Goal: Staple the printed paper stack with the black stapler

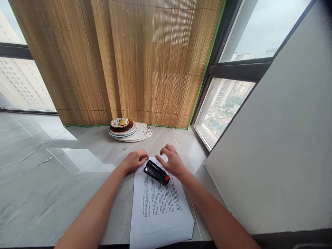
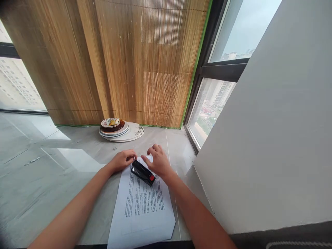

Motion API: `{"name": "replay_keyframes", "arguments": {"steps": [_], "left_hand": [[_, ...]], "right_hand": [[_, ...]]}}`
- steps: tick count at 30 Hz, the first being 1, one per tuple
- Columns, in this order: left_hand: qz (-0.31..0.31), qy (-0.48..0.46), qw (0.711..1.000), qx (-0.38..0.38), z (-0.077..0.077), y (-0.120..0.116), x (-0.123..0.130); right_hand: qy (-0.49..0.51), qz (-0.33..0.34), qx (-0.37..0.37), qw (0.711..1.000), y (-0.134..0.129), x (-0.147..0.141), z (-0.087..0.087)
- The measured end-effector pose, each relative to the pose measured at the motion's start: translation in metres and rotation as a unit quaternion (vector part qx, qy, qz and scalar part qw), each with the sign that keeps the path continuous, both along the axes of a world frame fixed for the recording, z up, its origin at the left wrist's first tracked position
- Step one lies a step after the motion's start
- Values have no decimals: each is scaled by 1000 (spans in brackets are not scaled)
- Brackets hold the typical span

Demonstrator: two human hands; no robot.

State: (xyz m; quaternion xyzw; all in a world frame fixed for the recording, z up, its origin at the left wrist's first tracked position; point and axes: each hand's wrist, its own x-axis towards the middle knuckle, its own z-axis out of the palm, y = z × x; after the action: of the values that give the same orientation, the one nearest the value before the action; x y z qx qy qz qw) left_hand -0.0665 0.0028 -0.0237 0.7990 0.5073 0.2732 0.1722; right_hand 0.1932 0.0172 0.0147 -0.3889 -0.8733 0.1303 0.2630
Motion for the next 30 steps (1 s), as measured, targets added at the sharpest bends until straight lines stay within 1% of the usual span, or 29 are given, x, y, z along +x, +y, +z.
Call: {"name": "replay_keyframes", "arguments": {"steps": [1, 3, 4, 7, 9, 14, 17, 19, 21, 23, 25, 28, 30], "left_hand": [[1, 4, 1000, -4, 0, 0, 0], [5, -2, 1000, -10, 0, 0, 0], [6, -9, 1000, -10, -1, 1, -1], [1, -33, 999, -1, -2, 4, -2], [-11, -47, 999, -4, -3, 6, -3], [-22, -64, 998, -15, -3, 6, -3], [-24, -70, 997, -15, -3, 6, -2], [-28, -75, 997, -20, -3, 6, -2], [-30, -78, 996, -26, -1, 6, -1], [-27, -75, 996, -32, 0, 6, -1], [-24, -72, 996, -37, 2, 5, 0], [-25, -67, 997, -41, 2, 4, 0], [-25, -65, 997, -39, 2, 5, 0]], "right_hand": [[8, 37, -15, 999, -8, 1, 5], [-17, 97, -32, 995, -23, 0, 10], [-40, 111, -35, 992, -28, -1, 10], [-92, 109, -33, 989, -35, -4, 9], [-97, 117, -36, 988, -33, -4, 9], [-57, 172, -32, 983, -23, 2, 9], [-50, 174, -40, 983, -17, 5, 7], [-40, 168, -57, 983, -11, 9, 7], [-12, 180, -80, 980, -3, 15, 8], [39, 190, -122, 973, 8, 25, 11], [82, 189, -197, 959, 20, 38, 13], [88, 214, -322, 918, 35, 56, 13], [98, 232, -380, 890, 40, 63, 10]]}}
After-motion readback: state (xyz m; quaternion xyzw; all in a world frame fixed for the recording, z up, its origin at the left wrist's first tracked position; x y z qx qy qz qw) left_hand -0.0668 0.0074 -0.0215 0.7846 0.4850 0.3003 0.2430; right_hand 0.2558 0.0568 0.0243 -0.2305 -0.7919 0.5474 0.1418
